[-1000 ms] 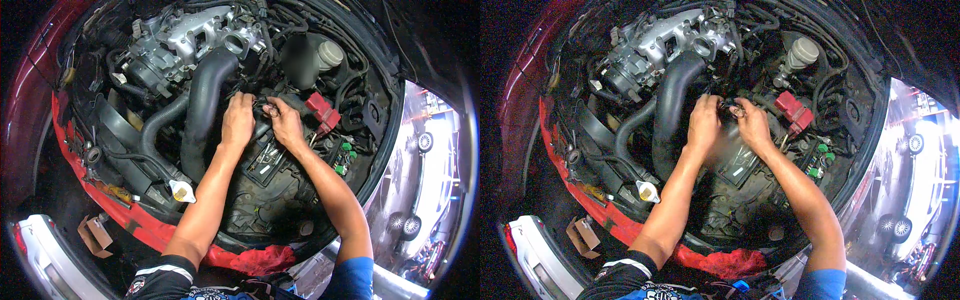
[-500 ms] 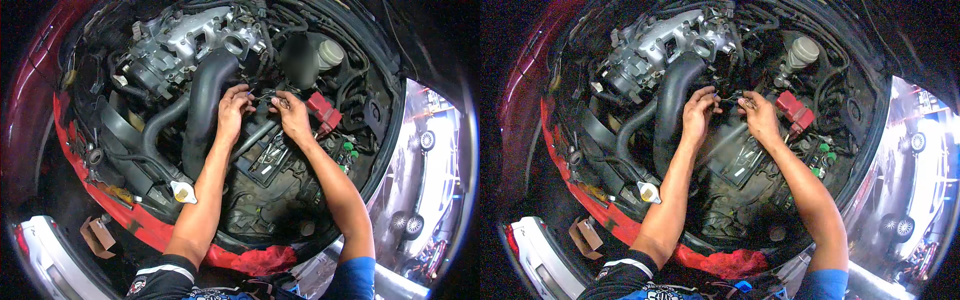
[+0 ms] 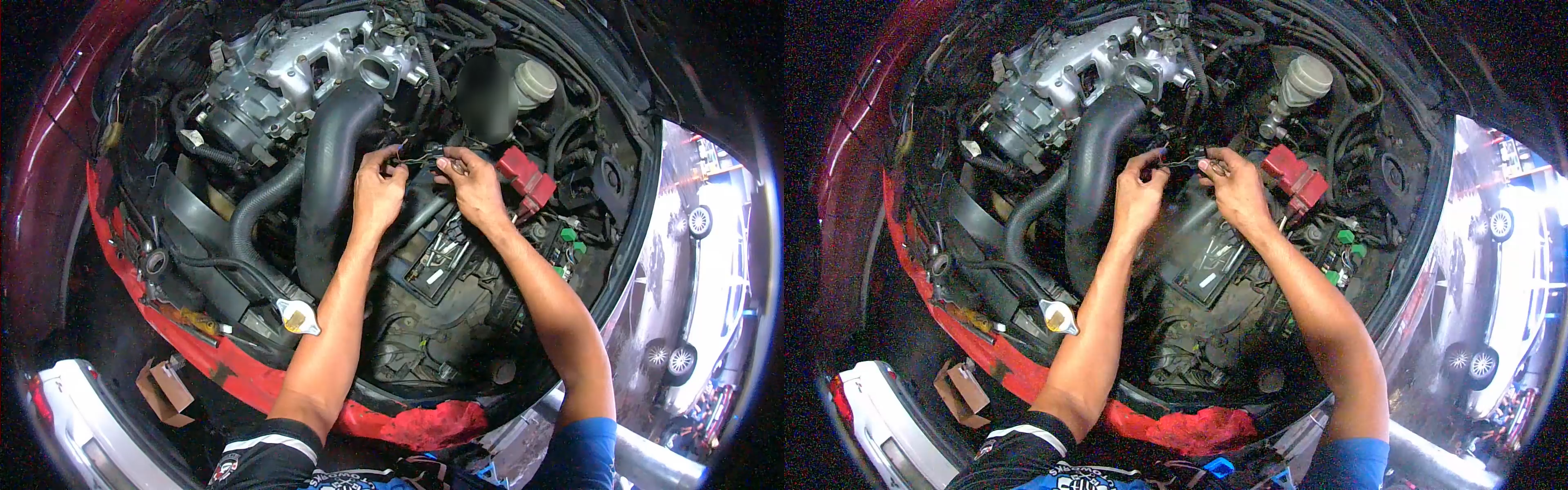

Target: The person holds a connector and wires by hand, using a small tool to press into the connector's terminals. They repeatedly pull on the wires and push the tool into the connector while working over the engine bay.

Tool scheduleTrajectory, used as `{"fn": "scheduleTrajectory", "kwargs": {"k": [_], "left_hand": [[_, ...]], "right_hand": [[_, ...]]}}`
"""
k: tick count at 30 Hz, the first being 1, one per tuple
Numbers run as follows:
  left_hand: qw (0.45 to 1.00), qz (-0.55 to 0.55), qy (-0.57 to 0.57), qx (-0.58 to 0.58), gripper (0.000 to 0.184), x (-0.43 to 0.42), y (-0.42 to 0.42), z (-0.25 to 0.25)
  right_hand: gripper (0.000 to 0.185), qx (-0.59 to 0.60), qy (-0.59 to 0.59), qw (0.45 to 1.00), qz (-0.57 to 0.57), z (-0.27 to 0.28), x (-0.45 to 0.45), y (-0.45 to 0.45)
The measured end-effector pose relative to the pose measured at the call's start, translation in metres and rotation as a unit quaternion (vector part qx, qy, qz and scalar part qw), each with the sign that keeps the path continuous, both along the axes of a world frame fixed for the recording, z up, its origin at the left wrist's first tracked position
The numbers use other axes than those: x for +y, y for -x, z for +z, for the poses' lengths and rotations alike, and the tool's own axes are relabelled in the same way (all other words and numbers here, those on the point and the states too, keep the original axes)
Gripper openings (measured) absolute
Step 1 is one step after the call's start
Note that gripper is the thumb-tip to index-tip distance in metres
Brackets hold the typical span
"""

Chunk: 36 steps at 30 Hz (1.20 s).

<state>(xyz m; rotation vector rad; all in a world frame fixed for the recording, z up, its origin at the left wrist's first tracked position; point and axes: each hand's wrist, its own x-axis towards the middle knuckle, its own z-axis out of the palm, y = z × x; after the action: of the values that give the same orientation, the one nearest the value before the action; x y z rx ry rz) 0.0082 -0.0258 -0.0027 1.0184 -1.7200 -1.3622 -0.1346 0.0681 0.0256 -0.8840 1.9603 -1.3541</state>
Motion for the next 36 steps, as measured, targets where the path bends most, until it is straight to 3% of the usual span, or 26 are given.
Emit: {"fn": "scheduleTrajectory", "kwargs": {"k": [4, 10, 13, 16, 22, 27, 36], "left_hand": [[0.999, -0.015, 0.041, 0.028, 0.028, -0.005, -0.001, -0.003], [0.997, -0.035, -0.057, 0.041, 0.024, -0.002, -0.003, 0.008], [0.999, -0.018, -0.04, 0.029, 0.023, -0.002, 0.0, 0.006], [0.993, 0.0, -0.109, 0.048, 0.023, 0.001, 0.002, 0.009], [0.988, -0.012, -0.131, 0.083, 0.025, -0.002, 0.004, 0.001], [0.965, -0.032, -0.206, 0.161, 0.027, 0.0, 0.006, 0.005], [0.98, -0.046, -0.155, 0.118, 0.026, -0.004, 0.004, 0.0]], "right_hand": [[0.028, -0.002, 0.003, 1.0, 0.006, 0.002, 0.0, 0.001], [0.031, 0.012, 0.002, 0.999, 0.036, -0.001, 0.002, 0.005], [0.033, 0.009, -0.004, 0.999, 0.05, 0.001, 0.003, 0.005], [0.035, 0.015, -0.004, 0.998, 0.066, -0.004, 0.004, 0.007], [0.037, 0.022, 0.002, 0.997, 0.07, -0.003, 0.004, 0.011], [0.034, 0.086, -0.055, 0.992, 0.08, 0.006, 0.003, 0.013], [0.033, 0.082, -0.083, 0.987, 0.114, 0.015, 0.003, 0.011]]}}
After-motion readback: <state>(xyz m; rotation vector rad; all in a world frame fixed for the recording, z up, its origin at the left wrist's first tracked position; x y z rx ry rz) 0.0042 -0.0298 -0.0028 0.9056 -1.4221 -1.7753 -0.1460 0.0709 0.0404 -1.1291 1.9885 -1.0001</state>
